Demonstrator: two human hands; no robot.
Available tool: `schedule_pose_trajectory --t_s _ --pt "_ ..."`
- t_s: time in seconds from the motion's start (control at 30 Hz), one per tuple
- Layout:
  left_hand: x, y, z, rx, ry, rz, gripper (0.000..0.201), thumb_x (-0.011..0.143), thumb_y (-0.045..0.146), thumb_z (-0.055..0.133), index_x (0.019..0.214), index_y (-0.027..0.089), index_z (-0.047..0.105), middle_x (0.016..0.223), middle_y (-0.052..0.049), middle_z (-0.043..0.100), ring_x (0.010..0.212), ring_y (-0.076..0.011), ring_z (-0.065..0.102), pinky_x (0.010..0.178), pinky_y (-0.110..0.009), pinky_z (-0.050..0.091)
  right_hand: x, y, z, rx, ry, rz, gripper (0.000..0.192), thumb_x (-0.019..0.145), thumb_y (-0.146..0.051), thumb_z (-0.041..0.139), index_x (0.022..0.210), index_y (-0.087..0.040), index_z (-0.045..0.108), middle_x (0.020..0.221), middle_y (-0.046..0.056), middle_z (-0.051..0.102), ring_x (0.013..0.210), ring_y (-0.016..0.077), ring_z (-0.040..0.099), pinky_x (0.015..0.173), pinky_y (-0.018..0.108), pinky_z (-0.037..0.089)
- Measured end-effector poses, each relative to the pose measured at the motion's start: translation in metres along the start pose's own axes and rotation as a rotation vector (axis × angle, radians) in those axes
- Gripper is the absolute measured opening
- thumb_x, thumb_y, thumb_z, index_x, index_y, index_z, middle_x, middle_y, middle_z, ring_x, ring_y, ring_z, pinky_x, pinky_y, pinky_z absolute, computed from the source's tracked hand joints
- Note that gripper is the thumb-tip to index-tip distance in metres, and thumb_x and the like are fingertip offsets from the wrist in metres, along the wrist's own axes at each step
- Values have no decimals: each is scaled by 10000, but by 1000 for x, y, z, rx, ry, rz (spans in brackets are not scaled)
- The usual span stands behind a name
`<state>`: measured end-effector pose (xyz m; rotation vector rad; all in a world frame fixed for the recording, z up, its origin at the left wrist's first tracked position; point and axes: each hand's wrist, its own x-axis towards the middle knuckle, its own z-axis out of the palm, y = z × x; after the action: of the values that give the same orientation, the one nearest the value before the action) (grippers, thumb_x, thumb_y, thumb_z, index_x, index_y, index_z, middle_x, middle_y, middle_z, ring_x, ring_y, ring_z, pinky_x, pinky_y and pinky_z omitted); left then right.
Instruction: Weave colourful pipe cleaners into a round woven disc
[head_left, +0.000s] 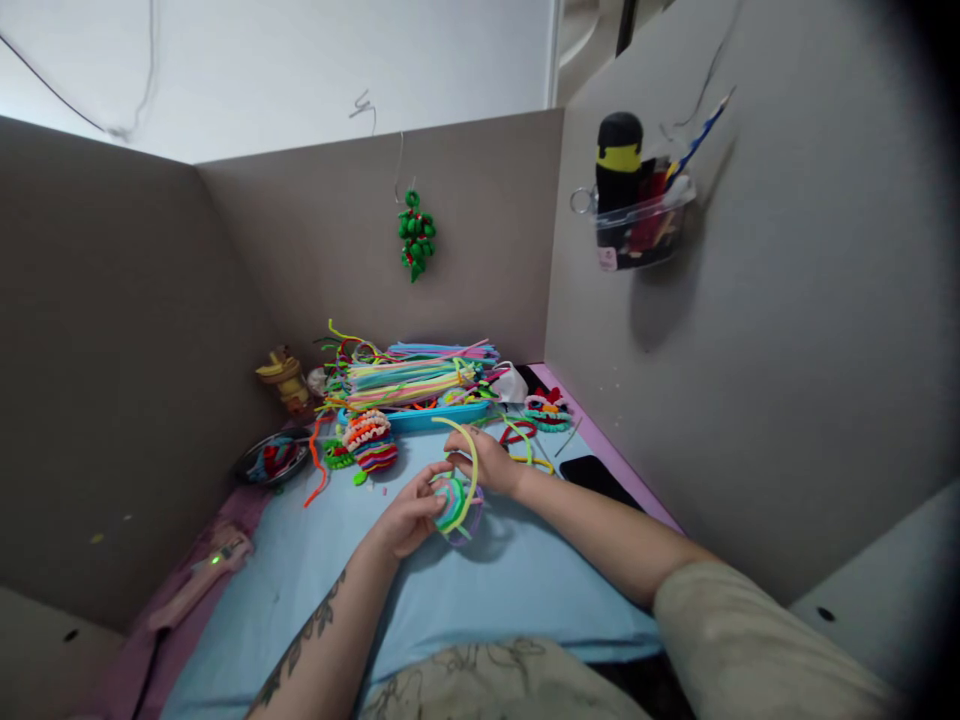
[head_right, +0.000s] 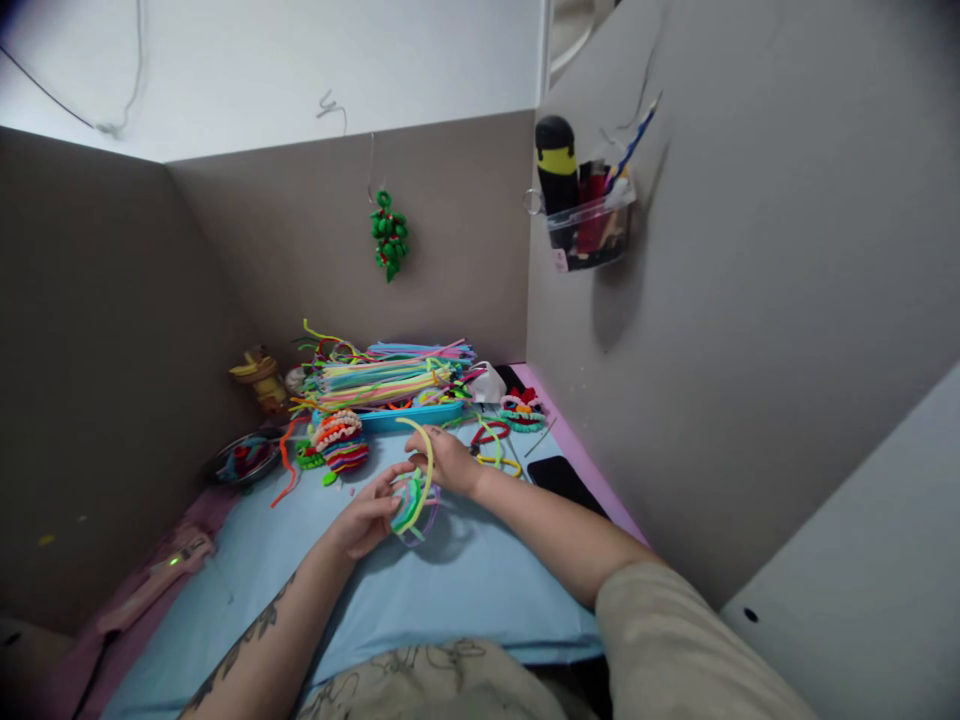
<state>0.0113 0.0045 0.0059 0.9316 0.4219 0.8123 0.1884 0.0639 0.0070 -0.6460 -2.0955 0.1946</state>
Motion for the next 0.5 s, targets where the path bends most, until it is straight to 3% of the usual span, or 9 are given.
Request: schedule_pose_trajectory --t_s 0.1,0.2,0.27,0.4,0.5 --pt "1 -1 -3 -7 30 21 466 702 107 622 1137 177 469 977 -89 641 900 -244 637 762 -323 475 -2 1 2 8 47 118 36 782 -186 532 813 -187 551 736 13 544 715 146 513 679 275 420" --pt "2 0 -6 -13 96 38 444 711 115 616 1123 189 467 918 -68 649 897 -239 637 714 -303 487 -2 2 3 27 176 241 212 767 -198 549 977 -183 524 729 -1 546 652 133 511 628 260 422" --pt "2 0 -6 -4 116 25 432 708 117 621 1106 193 472 928 -69 648 898 -240 636 696 -300 490 -2 0 3 40 192 214 294 766 -201 557 1056 -182 510 776 14 557 676 137 519 645 267 432" --pt "1 0 -3 11 106 -7 415 700 131 637 1085 185 491 965 -86 639 909 -252 631 737 -335 484 0 -5 2 52 104 74 113 800 -191 530 886 -197 603 818 43 572 787 159 532 733 297 436" --pt "0 2 -2 7 129 0 421 694 148 650 1084 194 499 959 -86 640 907 -251 630 737 -338 481 1 -3 2 66 161 120 150 798 -148 511 889 -193 621 846 54 570 829 169 534 757 315 442"
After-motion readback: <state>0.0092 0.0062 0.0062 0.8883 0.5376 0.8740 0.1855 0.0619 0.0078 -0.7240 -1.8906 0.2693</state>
